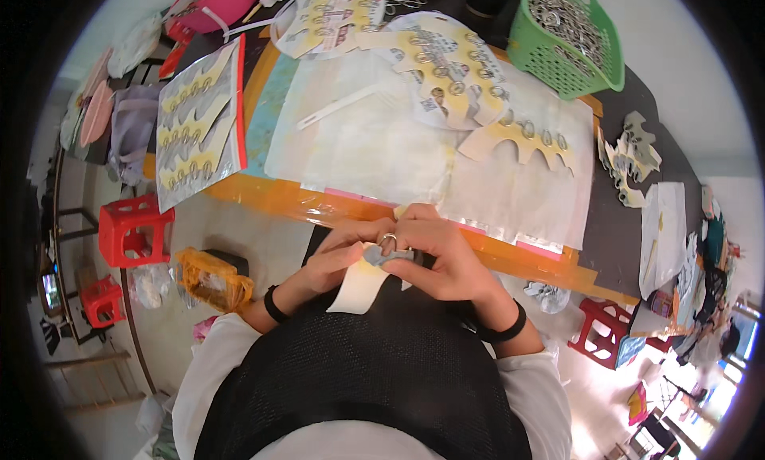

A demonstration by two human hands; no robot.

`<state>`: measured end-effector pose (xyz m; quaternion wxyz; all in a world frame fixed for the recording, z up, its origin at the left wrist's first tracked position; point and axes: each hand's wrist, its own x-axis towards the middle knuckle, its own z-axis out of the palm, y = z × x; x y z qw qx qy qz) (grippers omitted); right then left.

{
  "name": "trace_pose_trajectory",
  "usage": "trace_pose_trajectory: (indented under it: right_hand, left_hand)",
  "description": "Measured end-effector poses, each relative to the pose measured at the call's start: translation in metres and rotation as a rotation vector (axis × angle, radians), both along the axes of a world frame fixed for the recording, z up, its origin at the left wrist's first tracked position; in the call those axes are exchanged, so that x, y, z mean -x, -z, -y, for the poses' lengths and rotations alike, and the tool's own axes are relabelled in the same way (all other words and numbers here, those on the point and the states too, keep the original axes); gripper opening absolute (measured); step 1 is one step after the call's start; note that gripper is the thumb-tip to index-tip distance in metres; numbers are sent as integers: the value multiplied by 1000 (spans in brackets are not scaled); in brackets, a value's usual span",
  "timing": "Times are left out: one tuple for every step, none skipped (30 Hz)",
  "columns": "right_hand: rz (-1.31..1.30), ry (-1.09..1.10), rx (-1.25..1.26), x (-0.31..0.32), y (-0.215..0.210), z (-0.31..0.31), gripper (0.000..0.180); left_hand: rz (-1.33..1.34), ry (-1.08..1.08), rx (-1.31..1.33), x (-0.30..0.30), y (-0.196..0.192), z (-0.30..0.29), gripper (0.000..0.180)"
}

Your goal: Attaching small metal rings to pre-cut white leather shoe or bag components.

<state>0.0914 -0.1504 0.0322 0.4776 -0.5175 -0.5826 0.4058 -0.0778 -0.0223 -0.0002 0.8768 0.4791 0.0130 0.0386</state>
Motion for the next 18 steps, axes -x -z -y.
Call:
trace_pose_trajectory:
  right_hand:
    - [21, 17, 16, 2, -2, 0, 12]
    - [17, 0, 16, 2, -1, 0, 12]
    - [-70, 76, -7, 3, 0, 0, 11]
    - [-156, 156, -28, 2, 1, 1, 11]
    - [-119, 179, 30, 0, -1, 2, 11]
    - [-120, 167, 30, 2, -2, 2, 11]
    - [-58, 157, 23, 5, -3, 1, 13]
    - [4, 147, 15, 7, -4, 0, 16]
    - [2, 136, 15, 8, -4, -1, 16]
    - [-6, 107, 38, 8, -5, -2, 15]
    - [-13, 78, 61, 8, -6, -3, 15]
    - [-13, 71, 60, 9, -6, -4, 15]
    - [-155, 52, 76, 10, -6, -4, 16]
    - [-296, 33, 92, 10, -6, -4, 18]
    - [-295, 34, 94, 11, -8, -5, 18]
    - [-289, 46, 42, 12, -10, -6, 19]
    - [-283, 61, -10, 13, -11, -7, 23]
    - [-278, 72, -12, 14, -11, -7, 23]
  left_hand:
    - [-98, 33, -49, 3, 3, 0, 61]
    - [-196, 66, -96, 5, 4, 0, 72]
    - [-2, 14, 54, 5, 4, 1, 76]
    - [195, -36, 201, 4, 0, 1, 80]
    - [212, -78, 29, 7, 0, -2, 83]
    - [111, -96, -77, 10, 2, -3, 59]
    - [-1, -102, -306, 12, -8, -3, 45]
    - [-117, -105, -533, 12, -19, -2, 32]
    - [-115, -157, -539, 12, -16, 0, 14]
    - [-116, -165, -540, 11, -17, 2, 14]
    - [-12, -205, -524, 10, -17, 4, 15]
    - [92, -244, -509, 11, -17, 5, 16]
    - [93, -247, -507, 13, -16, 5, 16]
    - [59, -201, -454, 14, -15, 3, 16]
    - [25, -152, -401, 15, -13, 2, 17]
    - [-4, -98, -350, 14, -12, 1, 17]
    - [3, -90, -350, 13, -12, 2, 17]
    - [70, -162, -408, 12, -12, 5, 16]
